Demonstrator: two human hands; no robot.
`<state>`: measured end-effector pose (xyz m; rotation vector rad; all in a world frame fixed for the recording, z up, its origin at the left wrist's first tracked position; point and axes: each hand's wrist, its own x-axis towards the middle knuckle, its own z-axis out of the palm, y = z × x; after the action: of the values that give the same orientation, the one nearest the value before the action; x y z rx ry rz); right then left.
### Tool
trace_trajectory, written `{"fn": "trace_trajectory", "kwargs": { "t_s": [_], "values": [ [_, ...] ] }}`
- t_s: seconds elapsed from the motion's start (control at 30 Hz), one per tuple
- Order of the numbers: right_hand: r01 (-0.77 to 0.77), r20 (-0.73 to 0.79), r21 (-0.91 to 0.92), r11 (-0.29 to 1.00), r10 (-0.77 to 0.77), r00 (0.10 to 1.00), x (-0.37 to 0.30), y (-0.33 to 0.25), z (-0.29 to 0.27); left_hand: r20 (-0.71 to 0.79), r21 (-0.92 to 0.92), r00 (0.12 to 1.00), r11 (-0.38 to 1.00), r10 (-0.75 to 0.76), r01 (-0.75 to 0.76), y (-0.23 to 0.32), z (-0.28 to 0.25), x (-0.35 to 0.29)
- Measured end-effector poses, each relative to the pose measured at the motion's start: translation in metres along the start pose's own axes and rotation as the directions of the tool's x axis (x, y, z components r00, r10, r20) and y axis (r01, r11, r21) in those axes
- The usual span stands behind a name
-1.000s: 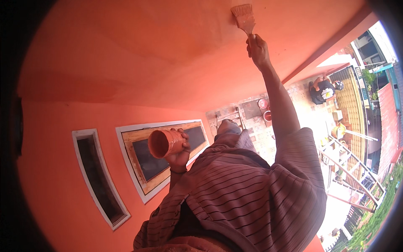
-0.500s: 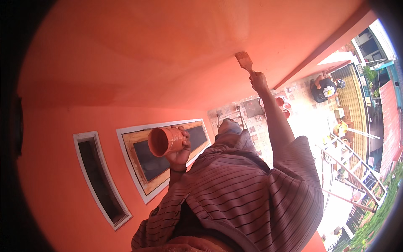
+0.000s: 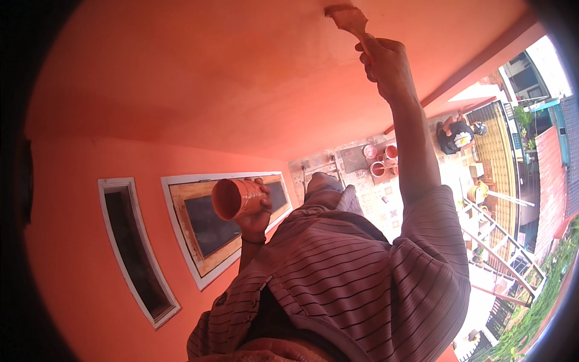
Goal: The person paints a ceiling with orange paint using a brush and a small container. They repeatedly dip the brush into the container and apply paint to the ceiling surface in a methodical manner.
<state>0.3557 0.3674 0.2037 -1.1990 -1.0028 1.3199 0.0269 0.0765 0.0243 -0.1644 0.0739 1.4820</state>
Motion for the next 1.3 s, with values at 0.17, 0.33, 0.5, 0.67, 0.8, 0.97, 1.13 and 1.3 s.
{"fn": "trace_trajectory", "kwargs": {
  "t_s": [0.17,0.33,0.5,0.67,0.8,0.97,1.13,1.3],
  "values": [
    [0.308,-0.006,0.131,0.942,-0.310,0.951,0.003,-0.021,-0.004,0.013,-0.015,1.000,1.000,0.016,-0.016,0.003,-0.003,-0.006],
    [0.246,0.015,-0.001,0.969,-0.246,0.969,0.051,0.069,-0.001,-0.028,-0.007,0.997,0.998,0.070,-0.070,-0.001,-0.003,-0.013],
    [-0.257,-0.061,-0.248,0.934,0.250,0.966,-0.001,0.183,-0.013,0.006,0.018,0.998,0.997,0.069,-0.069,0.002,-0.004,-0.012],
    [0.039,-0.053,-0.053,0.998,-0.042,0.998,-0.008,0.106,0.001,0.009,0.031,0.996,0.996,0.089,-0.090,0.007,0.000,-0.010],
    [0.529,-0.015,0.062,0.847,-0.529,0.849,0.026,-0.012,0.020,0.022,0.005,0.997,0.997,0.074,-0.074,0.008,0.003,-0.007],
    [0.498,0.025,-0.235,0.835,-0.507,0.862,0.077,-0.001,0.035,0.051,0.000,0.994,0.996,0.093,-0.094,0.003,0.004,-0.004],
    [0.270,0.101,-0.778,0.567,-0.311,0.945,0.061,0.197,0.017,0.034,-0.011,0.990,0.991,0.137,-0.136,-0.001,-0.002,-0.015],
    [0.265,0.167,-0.808,0.527,-0.225,0.960,0.002,0.286,-0.009,0.032,0.018,0.992,0.993,0.120,-0.120,0.006,-0.005,-0.020]
  ]
}}
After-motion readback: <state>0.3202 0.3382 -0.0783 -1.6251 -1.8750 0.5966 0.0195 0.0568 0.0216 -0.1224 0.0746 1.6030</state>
